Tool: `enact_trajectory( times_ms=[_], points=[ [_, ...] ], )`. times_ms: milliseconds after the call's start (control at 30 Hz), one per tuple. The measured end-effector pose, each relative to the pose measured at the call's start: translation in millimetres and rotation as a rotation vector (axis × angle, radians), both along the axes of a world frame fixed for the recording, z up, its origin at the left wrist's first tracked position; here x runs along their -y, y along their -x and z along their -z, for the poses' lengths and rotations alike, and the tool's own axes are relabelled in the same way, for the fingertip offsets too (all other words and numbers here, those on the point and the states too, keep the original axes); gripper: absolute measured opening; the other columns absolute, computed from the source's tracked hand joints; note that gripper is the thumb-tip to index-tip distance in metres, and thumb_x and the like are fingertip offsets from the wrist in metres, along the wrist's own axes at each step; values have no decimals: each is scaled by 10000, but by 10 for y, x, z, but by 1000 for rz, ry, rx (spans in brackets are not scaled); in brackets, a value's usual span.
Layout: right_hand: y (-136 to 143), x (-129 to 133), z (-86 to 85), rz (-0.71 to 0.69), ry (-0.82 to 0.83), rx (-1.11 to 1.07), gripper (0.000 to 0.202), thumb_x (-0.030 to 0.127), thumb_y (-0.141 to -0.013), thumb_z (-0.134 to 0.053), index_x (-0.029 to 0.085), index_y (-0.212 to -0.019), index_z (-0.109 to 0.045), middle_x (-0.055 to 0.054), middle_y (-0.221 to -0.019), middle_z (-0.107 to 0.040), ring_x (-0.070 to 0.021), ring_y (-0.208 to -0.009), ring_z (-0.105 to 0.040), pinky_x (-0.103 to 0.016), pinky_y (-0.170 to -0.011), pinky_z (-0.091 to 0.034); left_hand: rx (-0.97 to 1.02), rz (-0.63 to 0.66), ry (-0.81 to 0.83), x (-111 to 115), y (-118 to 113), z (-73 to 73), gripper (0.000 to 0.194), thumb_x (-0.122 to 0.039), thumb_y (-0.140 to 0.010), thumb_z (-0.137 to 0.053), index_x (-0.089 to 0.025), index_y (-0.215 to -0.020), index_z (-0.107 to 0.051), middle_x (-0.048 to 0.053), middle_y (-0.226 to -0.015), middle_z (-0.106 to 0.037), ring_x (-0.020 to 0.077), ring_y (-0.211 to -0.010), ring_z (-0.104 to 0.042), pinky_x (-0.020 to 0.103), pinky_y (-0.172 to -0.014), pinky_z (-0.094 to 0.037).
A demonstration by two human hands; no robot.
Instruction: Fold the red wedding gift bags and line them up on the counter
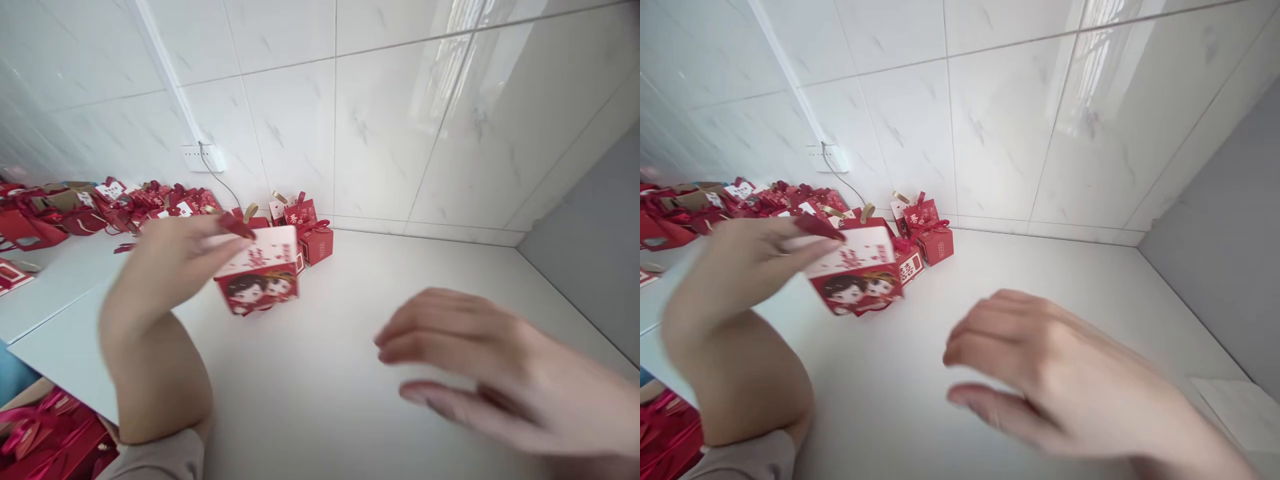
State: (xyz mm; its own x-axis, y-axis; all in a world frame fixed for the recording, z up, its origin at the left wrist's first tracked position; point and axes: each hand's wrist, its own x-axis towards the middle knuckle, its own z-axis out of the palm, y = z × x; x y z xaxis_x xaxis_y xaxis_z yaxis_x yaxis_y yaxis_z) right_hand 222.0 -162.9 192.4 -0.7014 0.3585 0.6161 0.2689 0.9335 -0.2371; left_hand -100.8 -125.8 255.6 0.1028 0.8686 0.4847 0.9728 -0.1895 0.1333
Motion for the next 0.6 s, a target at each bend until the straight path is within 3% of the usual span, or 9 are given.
enact_trajectory(
  times_ms=[100,200,367,500,600],
  points=[
    [100,-331,131,109,79,-114,292,251,-907,-606,234,-1198,-585,-117,-1244,-635,-246,-1166,-600,-385,-971,-513,23,276,260,-298,-426,237,263,-423,-837,-590,-200,-828,-731,-10,-750,-702,141,-693,-600,226,-619,-372],
    [241,-664,409,185,193,-287,341,270,-907,-594,244,-1239,-519,-109,-1327,-580,-259,-1256,-536,-439,-1035,-461,5,431,502,-515,-680,453,269,-396,-838,-579,-175,-718,-675,9,-672,-660,150,-631,-579,239,-556,-343],
    [372,-928,745,113,637,-310,174,315,-950,-518,226,-1092,-562,-43,-994,-697,-174,-882,-659,-306,-748,-531,25,512,602,-610,-703,619,270,-386,-857,-540,-177,-724,-649,-7,-629,-583,119,-559,-482,249,-508,-275],
    [386,-939,769,163,682,-324,203,350,-958,-497,200,-923,-629,-24,-861,-685,-146,-774,-607,-276,-705,-479,127,542,648,-632,-676,674,261,-386,-848,-536,-173,-765,-661,1,-649,-571,120,-575,-467,257,-513,-261],
    [394,-930,751,154,698,-337,209,373,-945,-519,197,-912,-628,-22,-850,-681,-142,-764,-596,-272,-705,-472,144,531,671,-651,-694,711,250,-390,-820,-557,-174,-708,-610,-12,-605,-500,113,-549,-409,262,-501,-228]
  ],
)
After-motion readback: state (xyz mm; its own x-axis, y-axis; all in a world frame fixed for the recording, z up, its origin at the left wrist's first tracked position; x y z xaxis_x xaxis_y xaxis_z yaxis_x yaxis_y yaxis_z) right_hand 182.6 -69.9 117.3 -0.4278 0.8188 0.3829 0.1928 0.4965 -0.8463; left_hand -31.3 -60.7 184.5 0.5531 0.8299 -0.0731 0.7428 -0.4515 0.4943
